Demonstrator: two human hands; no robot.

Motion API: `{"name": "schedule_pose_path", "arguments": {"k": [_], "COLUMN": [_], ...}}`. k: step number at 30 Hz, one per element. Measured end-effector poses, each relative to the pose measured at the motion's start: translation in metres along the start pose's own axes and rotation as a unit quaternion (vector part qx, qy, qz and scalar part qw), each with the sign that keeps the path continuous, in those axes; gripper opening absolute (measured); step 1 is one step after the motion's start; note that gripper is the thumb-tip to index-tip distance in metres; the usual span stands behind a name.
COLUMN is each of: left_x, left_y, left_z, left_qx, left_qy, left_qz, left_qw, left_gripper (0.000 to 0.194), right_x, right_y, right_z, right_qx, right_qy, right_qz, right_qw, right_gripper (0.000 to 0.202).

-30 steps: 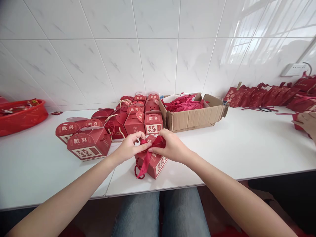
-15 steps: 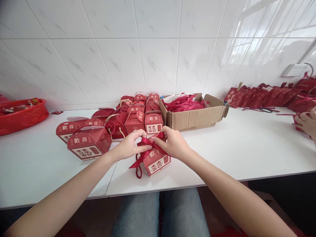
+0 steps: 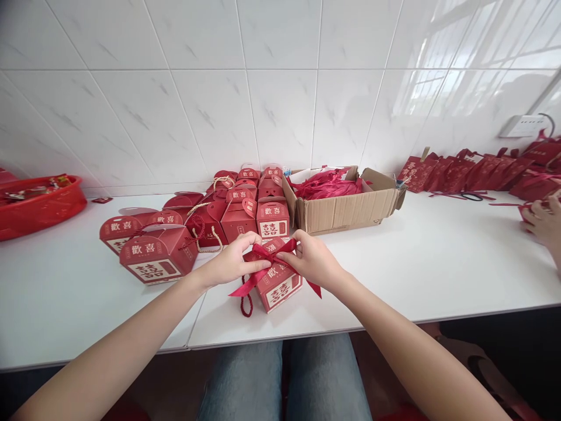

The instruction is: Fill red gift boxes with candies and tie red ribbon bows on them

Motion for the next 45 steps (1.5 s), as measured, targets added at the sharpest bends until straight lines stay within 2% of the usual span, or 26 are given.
{"name": "schedule_pose_path", "arguments": {"k": [5,9,12,16,19,22,25,27,30,32,34,37,41,45], "left_x": [0.002,0.001,0.000,-0.001,-0.001,-0.001,-0.001,-0.002,-0.004,-0.007,-0.009,-0.010,-0.010,-0.012], "left_y": [0.000,0.001,-0.002,-0.005,-0.008,-0.009,-0.008,-0.008,-0.009,-0.008,-0.007,-0.005,-0.004,-0.007], "left_z": [0.001,0.000,0.000,0.001,0.001,0.000,0.000,0.001,0.003,0.004,0.004,0.003,0.003,0.005], "left_qx": [-0.004,0.000,-0.003,-0.005,0.026,0.045,0.043,0.044,0.049,0.047,0.041,0.030,0.019,0.019], "left_qy": [0.021,0.003,0.021,0.039,0.048,0.052,0.043,0.043,0.050,0.056,0.072,0.107,0.125,0.113], "left_qz": [0.030,0.024,0.015,-0.068,-0.154,-0.211,-0.245,-0.257,-0.266,-0.259,-0.234,-0.181,-0.153,-0.188], "left_qw": [0.999,1.000,1.000,0.997,0.987,0.975,0.968,0.965,0.961,0.963,0.969,0.977,0.980,0.976], "left_gripper": [0.032,0.029,0.029,0.026,0.025,0.023,0.023,0.024,0.029,0.031,0.031,0.028,0.026,0.027], "right_x": [-0.004,-0.006,-0.007,-0.008,-0.007,-0.004,-0.004,-0.003,-0.004,-0.007,-0.011,-0.014,-0.016,-0.016], "right_y": [0.000,0.002,0.004,0.004,0.003,0.004,0.005,0.005,0.005,0.005,0.004,0.000,-0.001,-0.002], "right_z": [-0.005,-0.007,-0.009,-0.011,-0.010,-0.007,-0.003,-0.002,-0.001,0.001,0.002,0.003,0.001,-0.001], "right_qx": [-0.020,-0.039,-0.042,-0.033,-0.014,-0.029,-0.076,-0.090,-0.102,-0.111,-0.090,-0.006,0.044,0.072], "right_qy": [0.007,0.051,0.076,0.124,0.151,0.115,0.027,-0.017,-0.031,-0.017,0.020,0.072,0.077,0.067], "right_qz": [0.048,0.052,0.044,0.059,0.087,0.160,0.283,0.321,0.320,0.310,0.289,0.261,0.212,0.170], "right_qw": [0.999,0.997,0.995,0.990,0.985,0.980,0.956,0.942,0.941,0.944,0.953,0.963,0.973,0.980], "right_gripper": [0.037,0.045,0.050,0.046,0.044,0.038,0.037,0.038,0.044,0.047,0.045,0.042,0.049,0.042]}}
Point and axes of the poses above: each hand's wrist, its own z-axis towards the middle knuckle, its own x-axis out of the back of the hand, y = z × x, the point moved 4 cm from there along z, towards the middle knuckle, and after that the axes turned 1 degree about z, right-handed, at the moved point
